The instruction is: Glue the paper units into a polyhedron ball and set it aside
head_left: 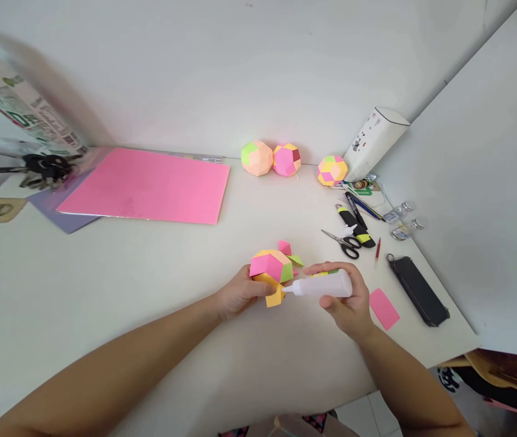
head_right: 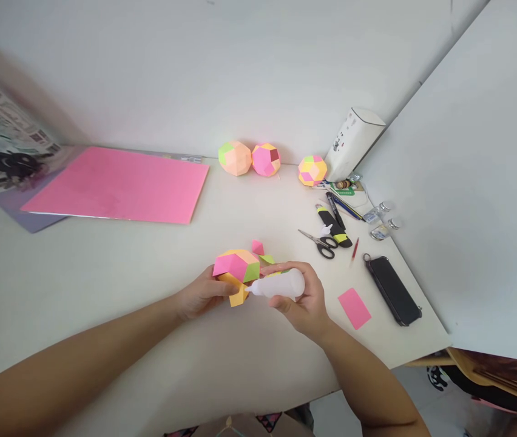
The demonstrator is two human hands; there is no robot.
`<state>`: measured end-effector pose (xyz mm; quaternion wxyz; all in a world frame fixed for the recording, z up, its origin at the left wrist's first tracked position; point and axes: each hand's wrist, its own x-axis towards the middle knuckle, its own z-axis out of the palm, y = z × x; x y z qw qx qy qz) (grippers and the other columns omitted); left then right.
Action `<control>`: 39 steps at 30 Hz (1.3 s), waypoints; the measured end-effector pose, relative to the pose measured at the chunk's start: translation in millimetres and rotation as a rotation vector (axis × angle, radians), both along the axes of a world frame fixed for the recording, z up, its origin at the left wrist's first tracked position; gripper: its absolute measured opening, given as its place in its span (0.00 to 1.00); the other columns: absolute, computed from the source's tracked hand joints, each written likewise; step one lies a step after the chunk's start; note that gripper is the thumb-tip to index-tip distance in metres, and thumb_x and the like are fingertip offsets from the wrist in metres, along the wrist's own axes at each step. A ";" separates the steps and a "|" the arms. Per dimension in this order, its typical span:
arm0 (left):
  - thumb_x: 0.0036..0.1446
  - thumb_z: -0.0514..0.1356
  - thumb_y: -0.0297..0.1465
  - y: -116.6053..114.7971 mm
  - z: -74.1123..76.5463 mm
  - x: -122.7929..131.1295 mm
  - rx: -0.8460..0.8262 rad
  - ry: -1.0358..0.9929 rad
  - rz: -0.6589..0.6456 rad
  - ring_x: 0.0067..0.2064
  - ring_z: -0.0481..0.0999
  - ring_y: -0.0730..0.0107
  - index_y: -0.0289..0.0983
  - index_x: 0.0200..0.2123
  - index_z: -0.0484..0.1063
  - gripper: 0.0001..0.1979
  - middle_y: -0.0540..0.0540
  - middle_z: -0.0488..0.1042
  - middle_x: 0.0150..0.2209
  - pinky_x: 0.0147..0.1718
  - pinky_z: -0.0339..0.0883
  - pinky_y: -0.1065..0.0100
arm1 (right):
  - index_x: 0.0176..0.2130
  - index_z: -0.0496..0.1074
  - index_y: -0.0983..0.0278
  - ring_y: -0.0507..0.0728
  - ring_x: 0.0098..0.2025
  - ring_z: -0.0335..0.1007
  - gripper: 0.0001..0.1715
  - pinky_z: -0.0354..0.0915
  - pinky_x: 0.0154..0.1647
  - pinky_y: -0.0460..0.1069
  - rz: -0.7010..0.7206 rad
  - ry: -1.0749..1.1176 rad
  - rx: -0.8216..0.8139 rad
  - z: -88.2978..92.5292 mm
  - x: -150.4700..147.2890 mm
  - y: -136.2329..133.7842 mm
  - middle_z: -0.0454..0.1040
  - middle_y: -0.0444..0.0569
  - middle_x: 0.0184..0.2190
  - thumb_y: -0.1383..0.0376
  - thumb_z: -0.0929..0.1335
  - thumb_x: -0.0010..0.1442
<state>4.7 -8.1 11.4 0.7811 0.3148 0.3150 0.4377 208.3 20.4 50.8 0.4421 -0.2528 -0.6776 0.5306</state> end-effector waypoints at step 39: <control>0.45 0.60 0.25 2.0 -1.3 -2.2 0.006 -0.016 0.020 0.39 0.70 0.63 0.36 0.49 0.70 0.24 0.41 0.73 0.44 0.35 0.63 0.66 | 0.38 0.61 0.59 0.55 0.29 0.73 0.18 0.69 0.29 0.54 -0.183 0.119 -0.349 1.7 -0.7 14.3 0.73 0.48 0.39 0.58 0.71 0.53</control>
